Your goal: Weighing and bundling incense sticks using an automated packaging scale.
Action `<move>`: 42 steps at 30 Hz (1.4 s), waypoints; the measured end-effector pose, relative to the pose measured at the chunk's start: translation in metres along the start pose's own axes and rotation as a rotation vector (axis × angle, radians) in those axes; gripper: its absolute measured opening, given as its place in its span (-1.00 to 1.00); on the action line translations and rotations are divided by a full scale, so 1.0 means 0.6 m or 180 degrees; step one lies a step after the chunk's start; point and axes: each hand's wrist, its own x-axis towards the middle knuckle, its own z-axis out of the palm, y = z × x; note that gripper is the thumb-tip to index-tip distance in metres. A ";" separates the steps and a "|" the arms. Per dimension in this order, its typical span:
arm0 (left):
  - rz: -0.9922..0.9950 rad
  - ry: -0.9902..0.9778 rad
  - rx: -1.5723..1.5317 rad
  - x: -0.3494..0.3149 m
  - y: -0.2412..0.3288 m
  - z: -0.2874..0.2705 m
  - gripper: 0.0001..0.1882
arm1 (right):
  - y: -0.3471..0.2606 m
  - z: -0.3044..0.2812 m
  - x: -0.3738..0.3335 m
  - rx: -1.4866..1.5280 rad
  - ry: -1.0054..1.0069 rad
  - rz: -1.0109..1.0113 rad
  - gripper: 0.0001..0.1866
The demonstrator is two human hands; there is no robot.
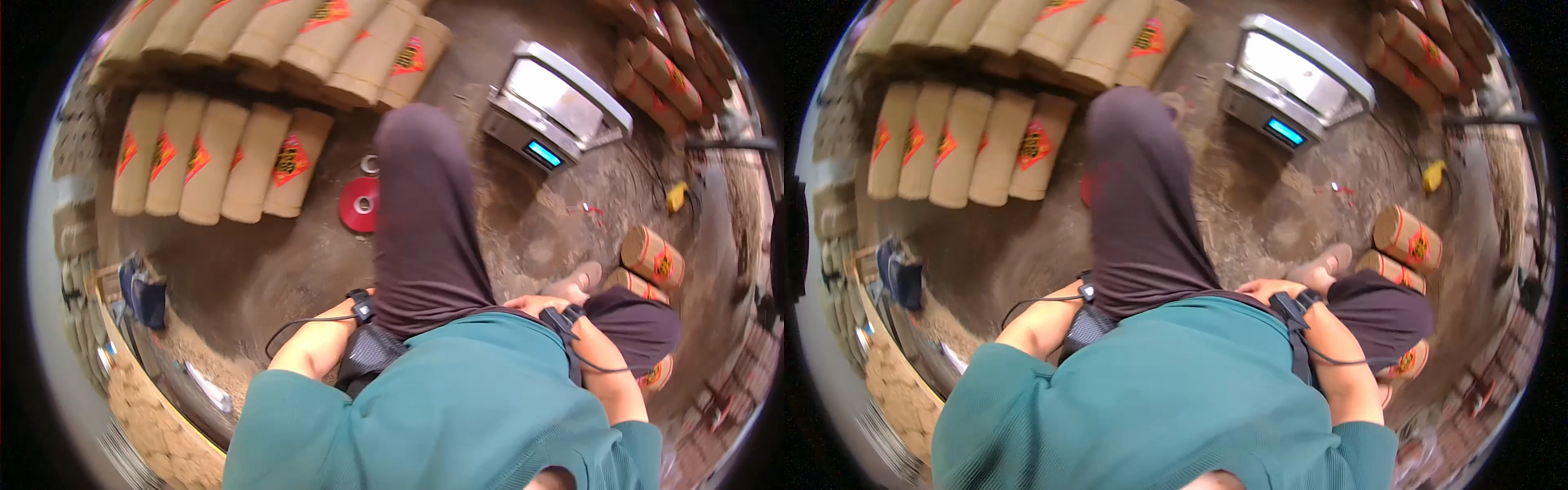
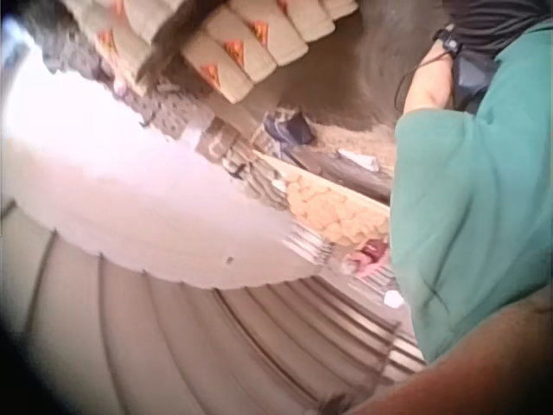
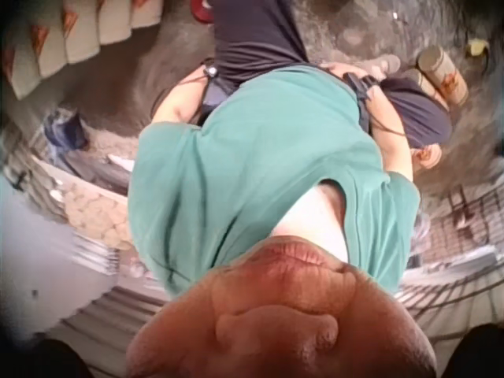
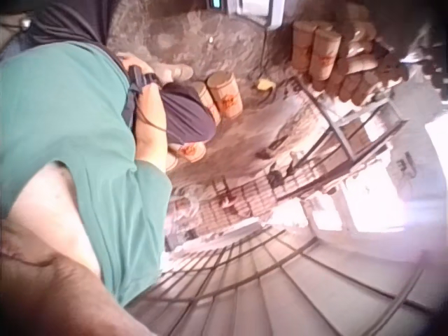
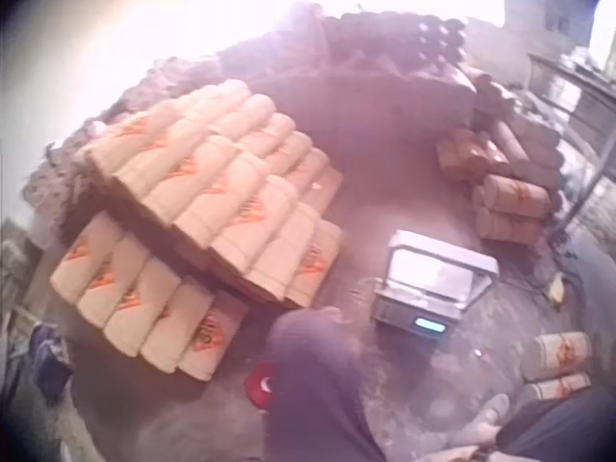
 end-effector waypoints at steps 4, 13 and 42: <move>-0.0487 -0.0127 0.0176 0.021 0.033 -0.010 -0.62 | 0.010 -0.023 0.048 0.0073 -0.0313 0.0291 -0.39; -0.1544 -0.0419 0.0290 0.068 0.098 -0.032 -0.63 | 0.038 -0.020 0.167 -0.0207 -0.1554 -0.0079 -0.36; -0.0181 -0.0658 0.2328 0.341 0.304 -0.199 -0.64 | -0.221 0.011 0.078 -0.0203 0.2035 -0.1261 -0.53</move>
